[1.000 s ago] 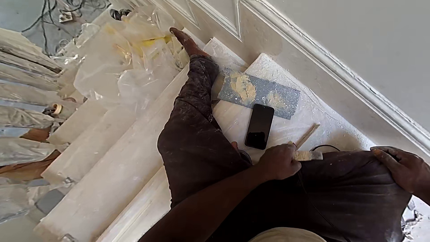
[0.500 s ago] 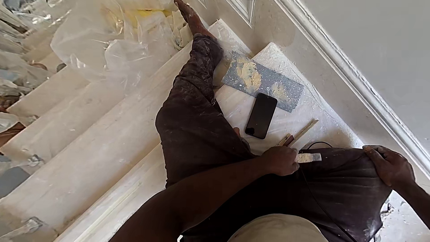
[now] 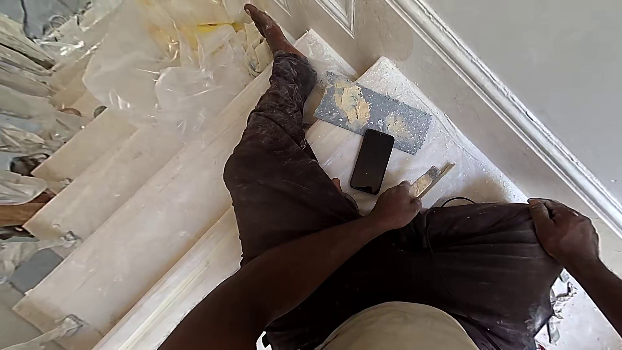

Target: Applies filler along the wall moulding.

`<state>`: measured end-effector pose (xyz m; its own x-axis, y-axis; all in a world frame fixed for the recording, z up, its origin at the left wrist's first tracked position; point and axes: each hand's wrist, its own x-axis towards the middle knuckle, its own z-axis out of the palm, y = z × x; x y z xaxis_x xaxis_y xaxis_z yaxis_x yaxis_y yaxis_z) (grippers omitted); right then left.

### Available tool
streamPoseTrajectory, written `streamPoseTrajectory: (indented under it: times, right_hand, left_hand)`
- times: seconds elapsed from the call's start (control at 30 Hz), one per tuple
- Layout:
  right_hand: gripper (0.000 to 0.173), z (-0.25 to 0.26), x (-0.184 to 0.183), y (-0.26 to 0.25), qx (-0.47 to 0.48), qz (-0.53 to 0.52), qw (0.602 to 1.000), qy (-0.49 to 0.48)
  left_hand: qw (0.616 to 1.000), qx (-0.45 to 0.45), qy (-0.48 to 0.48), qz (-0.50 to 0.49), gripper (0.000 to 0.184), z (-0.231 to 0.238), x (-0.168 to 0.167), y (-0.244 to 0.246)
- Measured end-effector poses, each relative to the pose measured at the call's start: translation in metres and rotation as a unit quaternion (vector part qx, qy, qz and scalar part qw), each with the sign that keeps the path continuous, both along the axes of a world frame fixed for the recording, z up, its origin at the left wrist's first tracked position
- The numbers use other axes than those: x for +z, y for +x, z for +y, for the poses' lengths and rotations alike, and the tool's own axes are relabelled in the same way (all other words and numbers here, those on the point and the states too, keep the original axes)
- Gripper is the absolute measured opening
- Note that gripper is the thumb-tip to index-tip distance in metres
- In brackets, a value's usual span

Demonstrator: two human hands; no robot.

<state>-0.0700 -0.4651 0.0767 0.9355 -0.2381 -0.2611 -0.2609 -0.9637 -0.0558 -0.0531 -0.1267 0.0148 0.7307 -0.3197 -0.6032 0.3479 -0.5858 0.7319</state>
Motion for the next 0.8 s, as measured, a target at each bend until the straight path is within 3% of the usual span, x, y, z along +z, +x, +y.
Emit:
streamPoseTrajectory:
  times: [0.2,0.3,0.4,0.53,0.73,0.8]
  right_hand:
    - [0.062,-0.008,-0.007,0.003,0.053,-0.035,0.998,0.017]
    - [0.065,-0.011,-0.011,-0.002,0.182,-0.1,0.977,0.044]
    - [0.064,-0.013,-0.015,0.0,0.342,-0.155,0.925,0.059]
    - [0.076,-0.018,-0.02,0.005,0.401,-0.139,0.904,0.061]
    - [0.05,-0.009,-0.018,0.026,0.542,-0.144,0.826,0.066]
    - [0.048,-0.009,-0.019,0.029,0.544,-0.143,0.824,0.073]
  left_hand:
    - [0.999,-0.006,-0.01,-0.03,0.038,-0.019,0.005,-0.006]
    - [0.997,-0.061,-0.018,-0.044,0.039,-0.033,0.009,-0.014]
    - [0.992,-0.106,-0.02,-0.069,0.034,-0.051,0.016,-0.014]
    - [0.976,-0.166,-0.031,-0.134,0.031,-0.073,0.022,-0.018]
    - [0.951,-0.205,-0.037,-0.227,0.029,-0.081,0.009,-0.018]
    - [0.949,-0.227,-0.03,-0.217,0.031,-0.079,0.008,-0.013]
